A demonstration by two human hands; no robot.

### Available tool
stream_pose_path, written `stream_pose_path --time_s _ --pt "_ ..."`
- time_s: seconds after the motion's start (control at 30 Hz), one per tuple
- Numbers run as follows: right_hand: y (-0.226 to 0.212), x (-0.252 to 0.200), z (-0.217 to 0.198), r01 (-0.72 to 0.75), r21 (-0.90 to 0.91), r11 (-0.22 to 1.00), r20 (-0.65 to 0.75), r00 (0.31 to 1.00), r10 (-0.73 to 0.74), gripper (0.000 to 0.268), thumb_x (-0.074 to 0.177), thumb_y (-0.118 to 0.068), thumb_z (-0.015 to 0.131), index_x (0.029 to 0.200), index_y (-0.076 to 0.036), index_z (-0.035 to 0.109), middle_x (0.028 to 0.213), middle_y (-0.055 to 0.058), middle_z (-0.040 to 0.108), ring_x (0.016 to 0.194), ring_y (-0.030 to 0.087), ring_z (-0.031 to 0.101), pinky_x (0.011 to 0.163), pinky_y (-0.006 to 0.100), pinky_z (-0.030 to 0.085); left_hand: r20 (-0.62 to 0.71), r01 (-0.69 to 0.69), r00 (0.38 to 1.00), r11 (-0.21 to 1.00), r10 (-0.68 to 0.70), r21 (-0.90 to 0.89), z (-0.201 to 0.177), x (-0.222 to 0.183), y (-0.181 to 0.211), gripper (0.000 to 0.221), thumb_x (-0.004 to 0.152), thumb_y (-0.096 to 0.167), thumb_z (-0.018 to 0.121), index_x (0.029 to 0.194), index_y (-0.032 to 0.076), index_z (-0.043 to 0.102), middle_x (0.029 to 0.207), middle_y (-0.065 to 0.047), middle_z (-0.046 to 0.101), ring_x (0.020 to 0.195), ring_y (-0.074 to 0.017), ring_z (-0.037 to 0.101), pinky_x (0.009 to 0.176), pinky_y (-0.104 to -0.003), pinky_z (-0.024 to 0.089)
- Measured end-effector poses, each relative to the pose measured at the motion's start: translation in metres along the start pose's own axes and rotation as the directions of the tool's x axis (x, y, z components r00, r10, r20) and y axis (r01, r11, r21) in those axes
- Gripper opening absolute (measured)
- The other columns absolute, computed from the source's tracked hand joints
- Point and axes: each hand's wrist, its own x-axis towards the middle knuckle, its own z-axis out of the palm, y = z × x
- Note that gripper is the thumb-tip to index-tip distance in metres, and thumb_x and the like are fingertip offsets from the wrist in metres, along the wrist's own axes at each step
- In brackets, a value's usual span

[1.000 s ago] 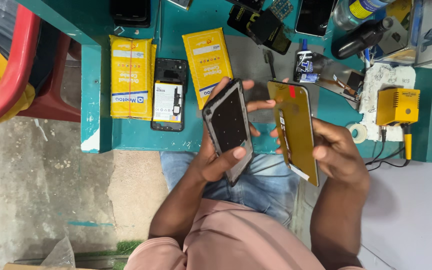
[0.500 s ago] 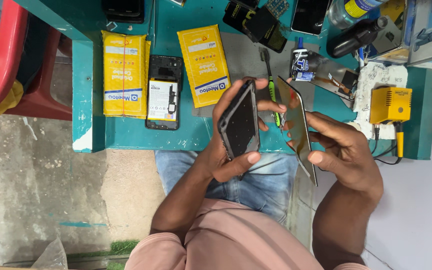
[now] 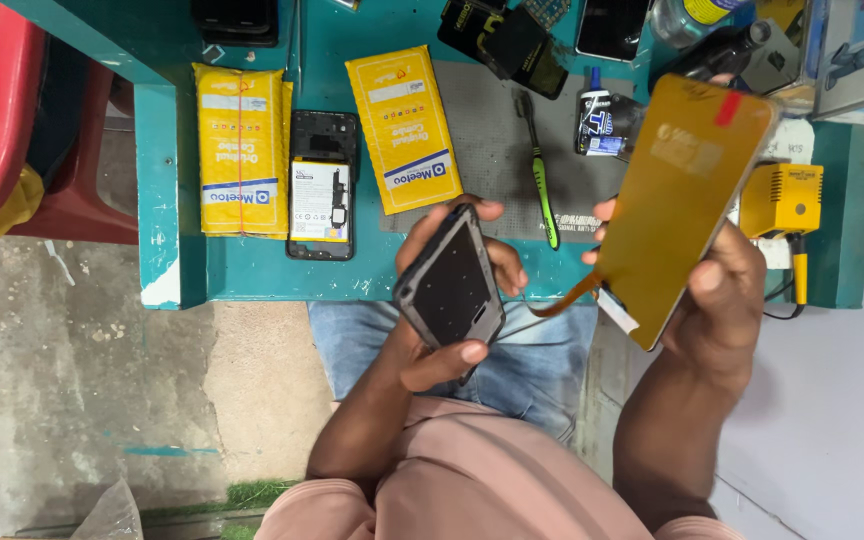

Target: The person cleans the internal frame of a mobile phone and applies adhesive from a tube before aligning a new screen component onto the chassis.

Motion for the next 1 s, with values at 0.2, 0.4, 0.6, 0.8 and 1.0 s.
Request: stream_pose_path --time_s 0.2,0.4,0.6,0.8,1.0 --pt "0.001 -0.004 0.001 0.001 0.155 0.988 -0.056 0.998 0.008 0.088 0.103 -0.051 0.07 0.154 0.013 0.037 0.133 0.036 0.056 0.113 0.037 0.065 0.094 0.053 0.058 -0.121 -0.017 0.992 0.959 -0.018 -0.283 0.007 -0.002 -0.003 0.097 0.085 0.022 0.081 0.164 0.018 0.025 0.149 -0.02 0.04 0.107 -0.0353 0.065 0.087 -0.047 0.057" --pt "0.008 -0.006 0.001 0.011 0.266 0.964 -0.014 1.0 -0.008 0.089 0.101 -0.046 0.072 0.156 0.013 0.034 0.134 0.039 0.055 0.11 0.04 0.067 0.091 0.052 0.059 -0.204 -0.054 0.979 0.941 -0.016 -0.335 0.007 0.017 -0.001 0.106 0.08 0.022 0.082 0.166 0.015 0.021 0.152 -0.022 0.043 0.122 -0.0435 0.061 0.1 -0.053 0.055" --pt "0.006 -0.012 -0.001 -0.057 0.143 0.988 0.097 0.994 0.043 0.077 0.098 -0.04 0.074 0.138 0.021 0.05 0.132 0.044 0.056 0.105 0.044 0.071 0.091 0.053 0.061 -0.089 0.017 0.995 0.929 -0.053 -0.37 0.014 0.038 0.006 0.101 0.083 0.021 0.081 0.164 0.018 0.021 0.148 -0.019 0.042 0.131 -0.0432 0.053 0.103 -0.05 0.053" --pt "-0.001 -0.019 -0.005 -0.057 -0.064 0.996 0.14 0.988 0.066 0.076 0.096 -0.04 0.076 0.132 0.023 0.054 0.127 0.04 0.062 0.103 0.039 0.072 0.088 0.047 0.062 -0.028 0.094 0.992 0.865 -0.124 -0.493 0.014 0.053 0.011 0.104 0.08 0.019 0.082 0.162 0.022 0.018 0.153 -0.02 0.037 0.131 -0.0457 0.054 0.092 -0.063 0.062" --pt "0.002 -0.018 -0.01 -0.032 -0.054 0.998 0.105 0.994 0.038 0.075 0.096 -0.039 0.078 0.134 0.022 0.054 0.128 0.037 0.061 0.103 0.037 0.071 0.089 0.043 0.06 0.074 0.109 0.994 0.831 -0.082 -0.545 0.011 0.051 0.009 0.099 0.083 0.018 0.081 0.162 0.022 0.021 0.151 -0.02 0.04 0.124 -0.0457 0.059 0.095 -0.059 0.062"
